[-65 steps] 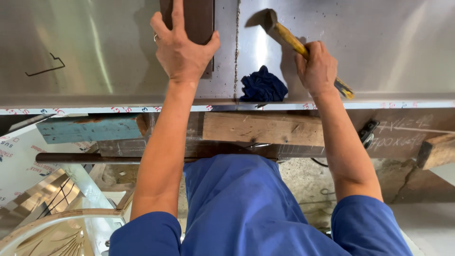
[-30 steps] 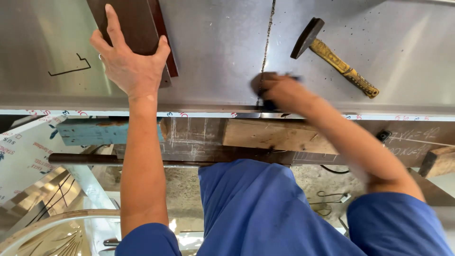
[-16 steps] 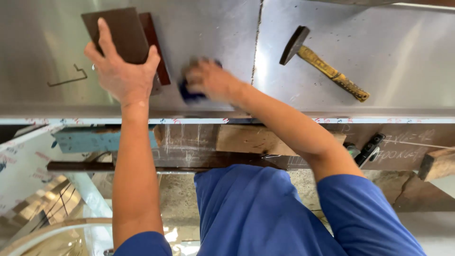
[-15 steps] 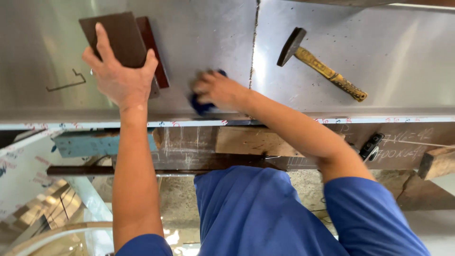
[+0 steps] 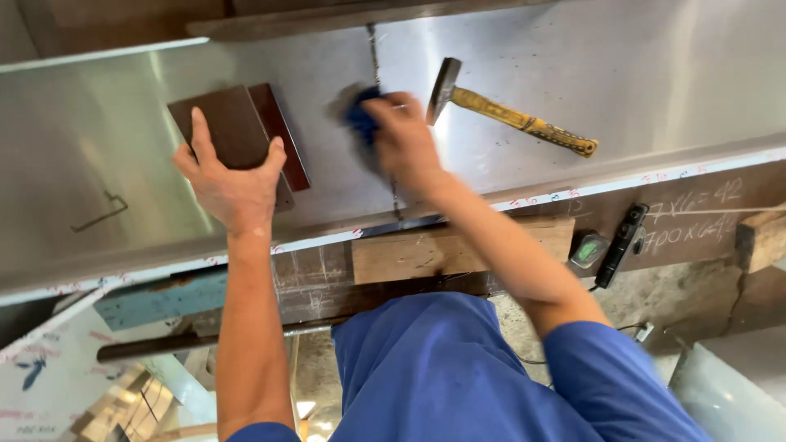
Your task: The recorder is seen fabricating a metal piece using various tools such as a welder, a hammer, a screwdriver, and a cloth.
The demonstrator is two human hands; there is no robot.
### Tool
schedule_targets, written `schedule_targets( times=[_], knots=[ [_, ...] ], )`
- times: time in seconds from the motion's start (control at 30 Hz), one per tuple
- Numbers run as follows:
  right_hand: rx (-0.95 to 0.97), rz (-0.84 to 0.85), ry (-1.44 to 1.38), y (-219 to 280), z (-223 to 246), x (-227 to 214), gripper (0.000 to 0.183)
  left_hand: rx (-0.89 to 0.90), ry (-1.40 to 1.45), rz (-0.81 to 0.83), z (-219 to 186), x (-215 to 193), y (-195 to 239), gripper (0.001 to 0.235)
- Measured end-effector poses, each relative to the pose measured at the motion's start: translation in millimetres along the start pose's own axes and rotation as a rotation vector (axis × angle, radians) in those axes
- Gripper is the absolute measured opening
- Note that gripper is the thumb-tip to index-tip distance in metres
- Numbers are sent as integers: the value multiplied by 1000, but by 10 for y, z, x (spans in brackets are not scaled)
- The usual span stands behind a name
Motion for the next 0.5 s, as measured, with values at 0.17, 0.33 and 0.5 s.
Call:
schedule_targets(
  times=[0.17,0.33,0.5],
  knots=[
    [-203,-74,172,-332,366,323,55,39,33,14,-383,232,64,102],
    [31,-172,160,-351,-434,-164,42,0,68,38,-414,257,10,102],
    [173,-436,171,241,-1896,-1586,38,13,35,39,-388,252,11,102]
  ],
)
Point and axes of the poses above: each hand's wrist, its own y-axis away from the middle knuckle, its own x-axis out of the palm, z = x × y, the point moved 10 cm from there along -y, towards the middle knuckle, and after that the axes turned 15 degrees about y, right-handed, at the moved point
